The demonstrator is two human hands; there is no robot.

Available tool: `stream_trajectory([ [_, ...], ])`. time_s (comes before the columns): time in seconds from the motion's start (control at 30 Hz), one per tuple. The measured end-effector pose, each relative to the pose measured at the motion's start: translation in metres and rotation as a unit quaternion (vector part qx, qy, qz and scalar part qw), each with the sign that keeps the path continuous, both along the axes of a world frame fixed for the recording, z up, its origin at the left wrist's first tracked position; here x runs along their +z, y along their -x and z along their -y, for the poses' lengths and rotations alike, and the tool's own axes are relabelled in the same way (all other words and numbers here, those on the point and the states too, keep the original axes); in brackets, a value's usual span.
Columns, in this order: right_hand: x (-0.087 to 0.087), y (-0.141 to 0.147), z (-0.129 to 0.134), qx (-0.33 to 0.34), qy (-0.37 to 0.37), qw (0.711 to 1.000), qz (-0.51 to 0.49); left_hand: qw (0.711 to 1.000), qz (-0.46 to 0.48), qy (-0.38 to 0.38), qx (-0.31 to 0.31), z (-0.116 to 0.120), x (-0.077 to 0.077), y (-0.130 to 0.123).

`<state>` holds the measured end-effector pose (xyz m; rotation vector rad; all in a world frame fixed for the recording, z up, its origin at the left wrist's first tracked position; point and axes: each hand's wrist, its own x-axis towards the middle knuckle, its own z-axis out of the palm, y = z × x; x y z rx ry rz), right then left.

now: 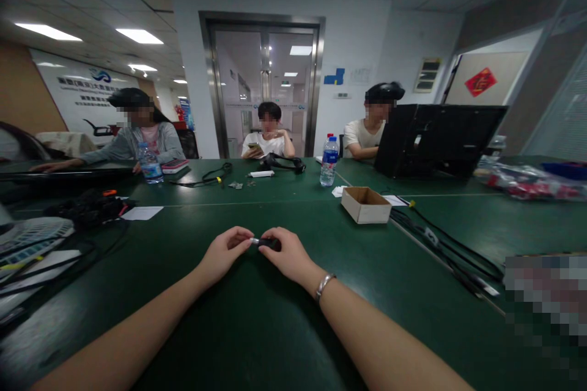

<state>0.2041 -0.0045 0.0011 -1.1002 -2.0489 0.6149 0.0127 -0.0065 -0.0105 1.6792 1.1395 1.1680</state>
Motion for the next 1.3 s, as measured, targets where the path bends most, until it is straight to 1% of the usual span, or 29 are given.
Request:
stream_trajectory([
  [0.2,0.0001,0.0005,-0.0002,0.001,0.005,1.0,-0.001,1.0,0.013,0.001,-0.019,0.0036,0.0036,-0.0007],
  [0.27,0.0004,0.0005,0.0001,0.002,0.005,1.0,0.0,1.0,0.013,-0.003,-0.016,0.0049,0.0045,-0.0009],
  [0.33,0.0009,0.0004,0.0005,0.003,0.006,1.0,0.004,1.0,0.015,-0.001,0.0,0.0052,0.0048,-0.0013],
  [0.4,0.0017,0.0005,0.0012,0.001,0.006,1.0,0.006,0.999,0.017,0.019,0.025,0.0043,0.0046,-0.0017],
  [0.47,0.0028,0.0007,0.0019,0.0,0.005,1.0,0.005,0.998,0.018,0.05,0.037,0.0026,0.0043,-0.0022],
  [0.53,0.0039,0.0008,0.0027,-0.002,0.005,1.0,0.004,0.997,0.016,0.075,0.027,0.001,0.0044,-0.0025],
  [0.6,0.0047,0.0008,0.0033,-0.005,0.005,1.0,0.004,0.996,0.001,0.084,0.013,0.0005,0.0052,-0.0025],
  [0.77,0.0041,0.0,0.003,-0.003,-0.001,1.0,0.007,0.997,-0.033,0.068,-0.003,0.003,0.007,-0.0006],
  [1.07,-0.0037,-0.0007,-0.0022,0.0,-0.013,1.0,0.002,0.999,0.0,0.004,-0.037,0.0016,0.0027,0.0009],
  [1.2,-0.002,-0.0009,-0.0009,0.001,-0.012,1.0,0.001,0.999,0.012,0.016,-0.038,0.003,0.0044,-0.0002],
  [1.3,0.0005,-0.0003,0.0005,0.001,-0.007,1.0,0.003,0.999,-0.001,0.043,-0.004,0.003,0.0038,-0.0011],
])
